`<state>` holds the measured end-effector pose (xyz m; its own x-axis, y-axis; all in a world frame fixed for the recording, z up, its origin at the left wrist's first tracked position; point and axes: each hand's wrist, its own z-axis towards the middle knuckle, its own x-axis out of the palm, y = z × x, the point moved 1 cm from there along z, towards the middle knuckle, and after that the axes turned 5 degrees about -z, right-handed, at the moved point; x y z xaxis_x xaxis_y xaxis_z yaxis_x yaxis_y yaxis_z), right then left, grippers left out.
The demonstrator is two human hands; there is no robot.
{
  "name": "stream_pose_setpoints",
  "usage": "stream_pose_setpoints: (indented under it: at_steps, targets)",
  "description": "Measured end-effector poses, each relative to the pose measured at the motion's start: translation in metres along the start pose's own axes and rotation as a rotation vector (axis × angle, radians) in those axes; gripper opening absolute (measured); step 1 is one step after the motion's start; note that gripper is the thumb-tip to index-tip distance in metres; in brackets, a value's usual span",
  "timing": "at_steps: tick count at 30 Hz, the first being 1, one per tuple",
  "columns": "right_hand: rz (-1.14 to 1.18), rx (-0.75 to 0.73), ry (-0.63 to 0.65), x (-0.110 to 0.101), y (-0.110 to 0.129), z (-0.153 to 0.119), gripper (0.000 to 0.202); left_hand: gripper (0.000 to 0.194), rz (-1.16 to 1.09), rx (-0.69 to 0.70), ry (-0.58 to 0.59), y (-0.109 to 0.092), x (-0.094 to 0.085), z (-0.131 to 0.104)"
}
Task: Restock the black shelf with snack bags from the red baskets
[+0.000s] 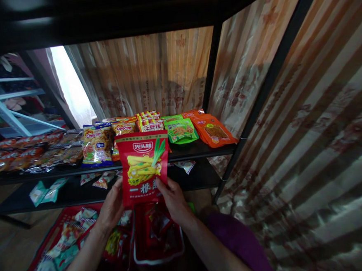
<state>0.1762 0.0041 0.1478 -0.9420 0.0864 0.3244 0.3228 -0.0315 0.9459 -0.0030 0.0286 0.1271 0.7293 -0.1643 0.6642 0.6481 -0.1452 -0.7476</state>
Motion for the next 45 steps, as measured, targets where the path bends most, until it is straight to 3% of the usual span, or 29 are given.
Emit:
stream_pose_setpoints:
  at_steps: [3,6,12,17,21,24,27,30,32,35,40,45]
  targets:
    - [0.001,-0.061,-0.161,0.016,0.001,0.004,0.045,0.047,-0.033,-0.072,-0.001,0.014,-0.015,-0.002]
    - [0.011,-0.020,-0.232,0.028,-0.018,0.005,0.047,0.041,-0.115,-0.194,-0.050,0.029,-0.022,-0.001]
    - [-0.132,0.072,-0.208,0.019,-0.068,-0.009,0.047,0.019,-0.222,-0.365,-0.237,0.043,-0.027,0.000]
    - [-0.235,0.029,-0.098,0.020,-0.062,-0.018,0.047,0.016,-0.278,-0.396,-0.317,0.047,-0.043,-0.011]
    - [-0.252,-0.004,-0.012,0.039,-0.058,-0.031,0.045,0.025,-0.343,-0.387,-0.261,0.042,-0.061,-0.025]
    - [-0.224,0.013,0.004,0.048,-0.069,-0.042,0.045,0.026,-0.341,-0.419,-0.256,0.037,-0.076,-0.034]
    - [-0.146,0.146,-0.054,0.044,-0.094,-0.053,0.046,0.025,-0.240,-0.490,-0.309,0.037,-0.087,-0.039]
    - [0.068,0.425,-0.228,0.028,-0.126,-0.064,0.050,0.024,-0.054,-0.554,-0.410,0.042,-0.092,-0.041]
    - [0.237,0.626,-0.277,0.017,-0.143,-0.070,0.048,0.020,0.054,-0.599,-0.461,0.048,-0.092,-0.042]
    - [0.327,0.729,-0.304,0.005,-0.153,-0.074,0.047,0.014,0.111,-0.666,-0.452,0.056,-0.089,-0.045]
    - [0.110,0.546,-0.273,-0.003,-0.139,-0.070,0.054,0.015,0.063,-0.653,-0.385,0.059,-0.083,-0.044]
    - [-0.435,0.220,-0.149,-0.008,-0.133,-0.072,0.051,0.031,0.121,-0.635,-0.257,0.052,-0.078,-0.043]
